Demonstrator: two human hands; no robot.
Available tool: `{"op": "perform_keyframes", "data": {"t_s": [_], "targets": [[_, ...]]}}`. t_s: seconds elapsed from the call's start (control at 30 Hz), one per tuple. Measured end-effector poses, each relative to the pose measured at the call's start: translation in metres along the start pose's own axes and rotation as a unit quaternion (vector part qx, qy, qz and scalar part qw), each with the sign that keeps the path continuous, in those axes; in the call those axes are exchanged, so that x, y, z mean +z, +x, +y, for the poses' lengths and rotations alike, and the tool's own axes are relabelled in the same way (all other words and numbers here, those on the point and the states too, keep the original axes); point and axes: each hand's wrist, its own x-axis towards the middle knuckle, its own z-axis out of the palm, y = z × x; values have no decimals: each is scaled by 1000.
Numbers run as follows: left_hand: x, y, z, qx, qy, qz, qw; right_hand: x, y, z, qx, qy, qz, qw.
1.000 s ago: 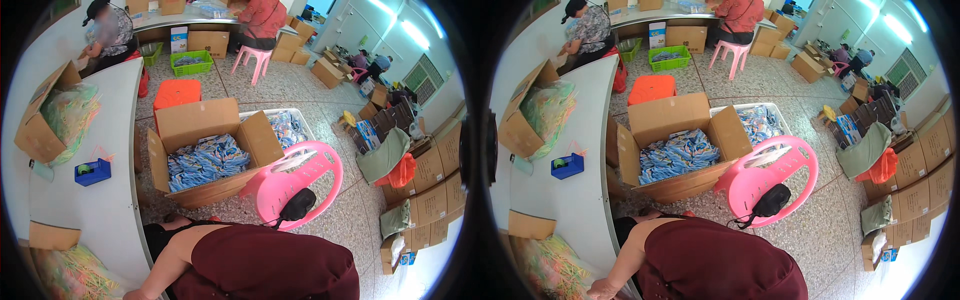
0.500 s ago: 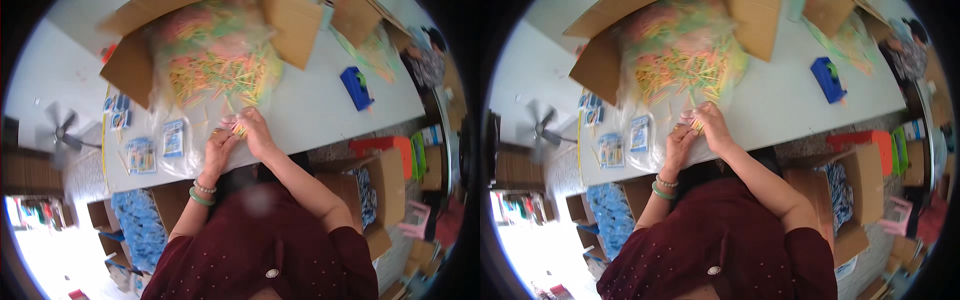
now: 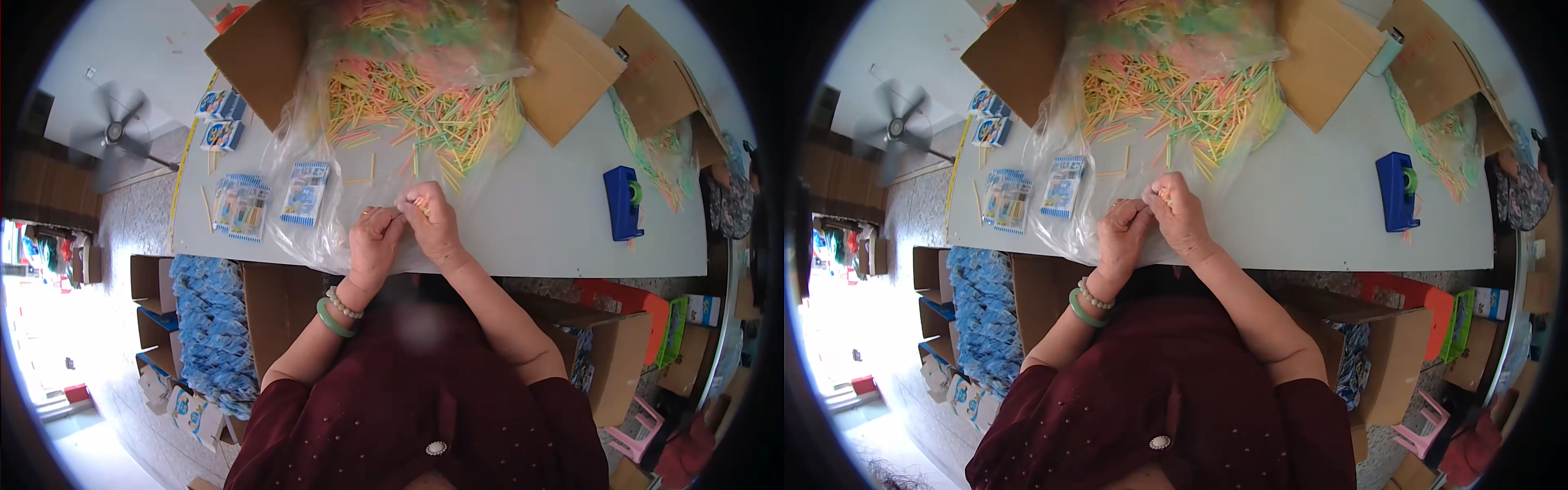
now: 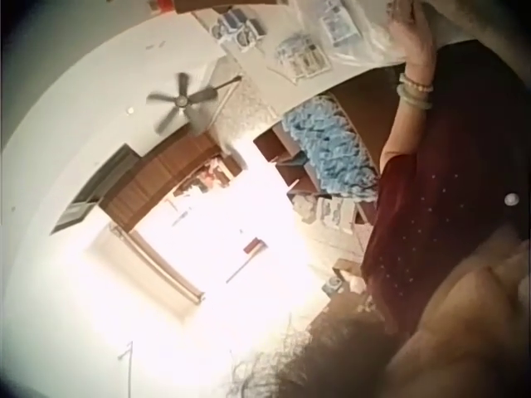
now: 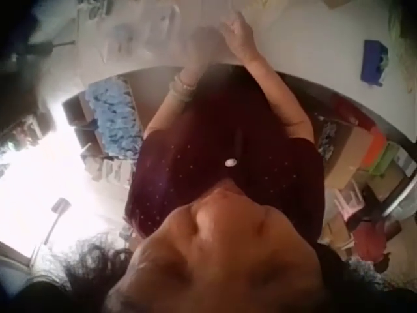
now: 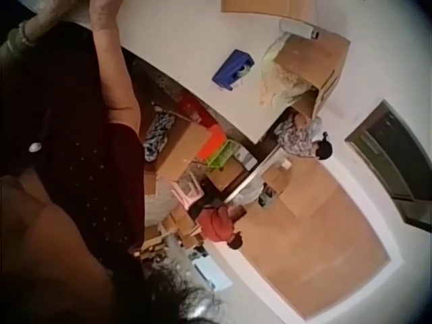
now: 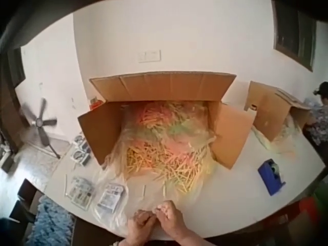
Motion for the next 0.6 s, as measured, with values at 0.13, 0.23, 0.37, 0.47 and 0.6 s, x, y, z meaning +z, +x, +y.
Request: {"op": "perform_keyframes", "data": {"t_s": [0.13,0.23,0.37,0.47,0.6], "targets": [[2,-9,3,29,20,44,998,1,-1,9,-14,15,-24,999],[3,-10,6,10,-8,71,997,-4,0,6,6,60,-34,998],[1,-1,22,0,-49,91,995,-8,0,4,6,-9,-48,999],[3,6,33,28,-29,53,998,-5,0,6,-31,-59,-44,997],[15,8,18,20,-60,56,996,-7,1,15,-39,-61,-58,996]]}}
